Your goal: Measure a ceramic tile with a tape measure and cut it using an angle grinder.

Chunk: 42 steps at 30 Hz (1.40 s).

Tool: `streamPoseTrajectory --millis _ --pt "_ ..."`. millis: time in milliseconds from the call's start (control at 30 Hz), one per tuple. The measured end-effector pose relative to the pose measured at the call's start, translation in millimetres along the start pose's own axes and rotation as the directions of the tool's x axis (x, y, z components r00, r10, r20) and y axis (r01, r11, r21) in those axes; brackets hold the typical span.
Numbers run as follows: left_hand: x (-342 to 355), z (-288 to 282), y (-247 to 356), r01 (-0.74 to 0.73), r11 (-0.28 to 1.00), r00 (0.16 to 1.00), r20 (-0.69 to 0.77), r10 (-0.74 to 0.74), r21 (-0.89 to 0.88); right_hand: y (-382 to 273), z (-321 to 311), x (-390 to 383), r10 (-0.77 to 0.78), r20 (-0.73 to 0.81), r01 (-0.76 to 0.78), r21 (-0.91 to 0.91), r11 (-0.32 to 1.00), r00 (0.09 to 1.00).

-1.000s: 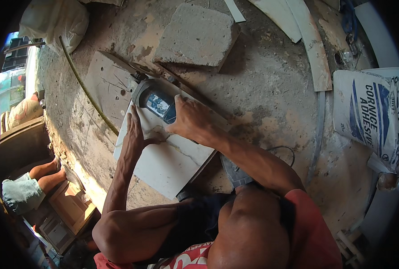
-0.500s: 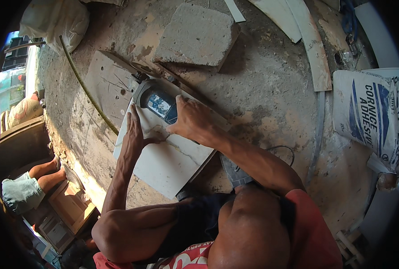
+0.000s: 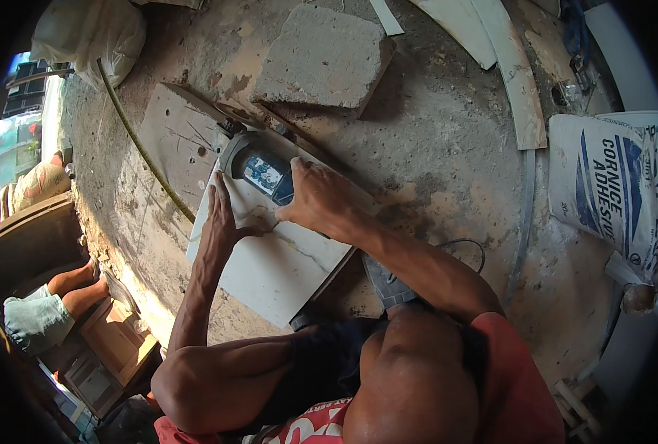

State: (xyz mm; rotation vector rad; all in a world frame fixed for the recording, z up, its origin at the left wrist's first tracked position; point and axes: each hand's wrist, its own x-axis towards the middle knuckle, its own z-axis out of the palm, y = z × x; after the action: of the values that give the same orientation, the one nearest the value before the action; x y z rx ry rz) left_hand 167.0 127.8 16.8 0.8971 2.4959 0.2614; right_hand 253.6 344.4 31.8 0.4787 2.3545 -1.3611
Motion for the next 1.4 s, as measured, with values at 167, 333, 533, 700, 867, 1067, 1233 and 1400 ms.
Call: streamPoseTrajectory --millis 167,333,533,700,867,1067,1233,1400 --pt "-0.8 -2.8 2.0 0.019 1.0 1.0 0.017 -0.019 0.007 1.5 1.4 -2.1 -0.025 -0.035 0.024 -0.03 0.999 0.999" --pt "-1.9 -3.5 0.3 0.016 1.0 1.0 0.013 -0.016 0.02 -1.4 -0.9 -4.0 -0.006 -0.015 0.006 -0.016 1.0 1.0" --pt "-1.5 -5.5 3.2 0.034 0.999 0.999 0.018 -0.034 0.001 -0.7 -1.8 -4.5 -0.004 -0.02 0.004 0.007 1.0 1.0" --pt "-1.1 -2.4 2.8 0.036 0.999 0.999 0.014 -0.036 0.015 2.3 0.2 -5.9 -0.01 -0.045 0.01 0.016 1.0 0.999" --pt "-1.3 -7.2 6.1 0.04 0.999 0.999 0.01 -0.04 -0.005 3.1 2.2 -7.7 -0.025 -0.089 0.024 -0.009 1.0 0.996" --pt "-1.4 -4.1 3.3 0.038 0.999 0.999 0.008 -0.038 0.002 0.2 -3.5 -8.5 0.007 -0.008 -0.007 0.021 1.0 1.0" --pt "-1.8 -3.2 2.3 0.019 1.0 1.0 -0.009 -0.018 0.023 -0.1 -4.0 -10.0 0.022 -0.002 -0.022 0.0 1.0 1.0" --pt "-0.8 -0.4 1.4 0.032 0.999 0.999 0.004 -0.032 0.007 3.7 -1.4 -9.9 0.024 -0.009 -0.024 -0.002 1.0 1.0"
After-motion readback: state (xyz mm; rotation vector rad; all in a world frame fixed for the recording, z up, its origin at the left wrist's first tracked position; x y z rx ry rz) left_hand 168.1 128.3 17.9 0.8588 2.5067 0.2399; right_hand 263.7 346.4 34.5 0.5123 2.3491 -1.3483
